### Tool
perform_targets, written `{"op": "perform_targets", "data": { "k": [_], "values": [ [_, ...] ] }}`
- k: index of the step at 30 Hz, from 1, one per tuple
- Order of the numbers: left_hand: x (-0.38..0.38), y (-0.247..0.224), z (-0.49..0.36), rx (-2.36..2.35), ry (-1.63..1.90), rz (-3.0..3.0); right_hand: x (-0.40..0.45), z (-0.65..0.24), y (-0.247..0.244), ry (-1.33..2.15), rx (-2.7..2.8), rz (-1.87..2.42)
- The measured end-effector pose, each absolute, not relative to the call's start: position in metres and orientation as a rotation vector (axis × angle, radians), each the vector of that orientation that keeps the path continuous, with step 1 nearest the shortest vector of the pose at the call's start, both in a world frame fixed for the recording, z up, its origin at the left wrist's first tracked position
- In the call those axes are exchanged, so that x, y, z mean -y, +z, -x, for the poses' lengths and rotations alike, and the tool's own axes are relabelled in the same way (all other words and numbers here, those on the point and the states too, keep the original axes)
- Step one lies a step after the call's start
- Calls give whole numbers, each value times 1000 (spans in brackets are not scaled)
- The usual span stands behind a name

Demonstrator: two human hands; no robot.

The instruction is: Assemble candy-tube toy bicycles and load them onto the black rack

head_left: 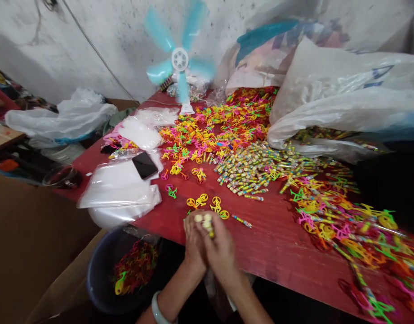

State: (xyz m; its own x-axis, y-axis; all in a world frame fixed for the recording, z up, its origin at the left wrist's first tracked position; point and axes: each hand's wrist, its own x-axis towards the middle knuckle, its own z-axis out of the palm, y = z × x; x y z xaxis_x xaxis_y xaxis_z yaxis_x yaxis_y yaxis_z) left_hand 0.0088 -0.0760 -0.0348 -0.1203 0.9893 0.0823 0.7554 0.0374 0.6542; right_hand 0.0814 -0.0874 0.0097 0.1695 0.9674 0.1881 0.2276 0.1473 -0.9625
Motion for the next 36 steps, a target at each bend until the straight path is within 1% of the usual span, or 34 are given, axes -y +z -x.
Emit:
{"op": "perform_targets", "data": {
  "k": [4,8,10,12,17,20,24,26,27,28,30,32,33,34,35,36],
  "values": [
    [72,-47,24,-1898,1033,-2066,77,-139,-21,798,1125,1521],
    [75,-52,49,-1708,1077,-2135,70,-166,-48,620,1271,1633],
    [77,-48,59,-1621,1092,-2070,67,-162,-51,474,1356,1622],
    [77,-44,66,-1579,1116,-1976,63,-149,-47,397,1479,1535],
    [68,-43,74,-1558,1163,-1803,47,-102,-39,501,1897,1196],
    [66,-40,75,-1576,1150,-1726,40,-84,-44,457,1980,1211],
    [68,-22,86,-1698,1088,-1533,39,-80,-46,353,1944,1187],
    [72,-10,105,-1795,987,-1504,40,-83,-46,348,1881,1175],
    [75,-4,118,-1871,866,-1550,40,-86,-45,354,1843,1187],
    [79,1,134,-1959,702,-1617,40,-89,-46,359,1804,1213],
    [90,10,167,-2149,235,-1762,39,-99,-48,343,1740,1284],
    [98,16,193,-2258,8,-1729,37,-109,-51,293,1710,1366],
    [99,18,199,-2282,-67,-1734,35,-113,-53,262,1703,1404],
    [96,18,200,-2273,-62,-1770,34,-117,-55,233,1704,1439],
    [90,17,194,-2239,-33,-1835,33,-119,-57,209,1713,1470],
    [80,15,183,-2160,82,-1940,31,-121,-58,191,1729,1496]
  ]
}}
